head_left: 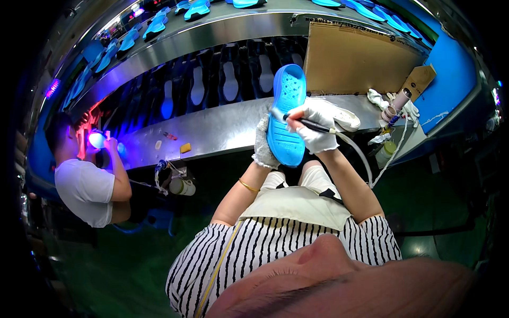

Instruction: The person applies adhesive to blue shoe soles using a brush-tipped tool. They hold each sole in one gloved hand, brush the liquid onto the surface, and reach for new soles from a conveyor belt.

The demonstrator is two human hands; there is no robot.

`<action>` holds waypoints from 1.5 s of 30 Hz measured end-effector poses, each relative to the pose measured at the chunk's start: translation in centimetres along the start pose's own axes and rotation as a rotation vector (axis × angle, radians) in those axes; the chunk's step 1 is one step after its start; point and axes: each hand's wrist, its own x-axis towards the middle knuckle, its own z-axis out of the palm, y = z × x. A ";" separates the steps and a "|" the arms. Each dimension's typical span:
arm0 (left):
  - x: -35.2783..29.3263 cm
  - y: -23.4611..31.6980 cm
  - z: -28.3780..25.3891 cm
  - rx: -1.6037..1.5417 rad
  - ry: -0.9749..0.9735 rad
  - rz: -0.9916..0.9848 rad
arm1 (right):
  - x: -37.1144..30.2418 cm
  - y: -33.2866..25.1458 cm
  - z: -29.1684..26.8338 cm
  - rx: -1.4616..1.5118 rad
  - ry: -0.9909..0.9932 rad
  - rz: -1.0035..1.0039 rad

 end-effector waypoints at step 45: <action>8.6 6.8 6.2 0.246 -0.279 -0.195 | 1.2 4.2 -12.0 0.692 0.340 0.299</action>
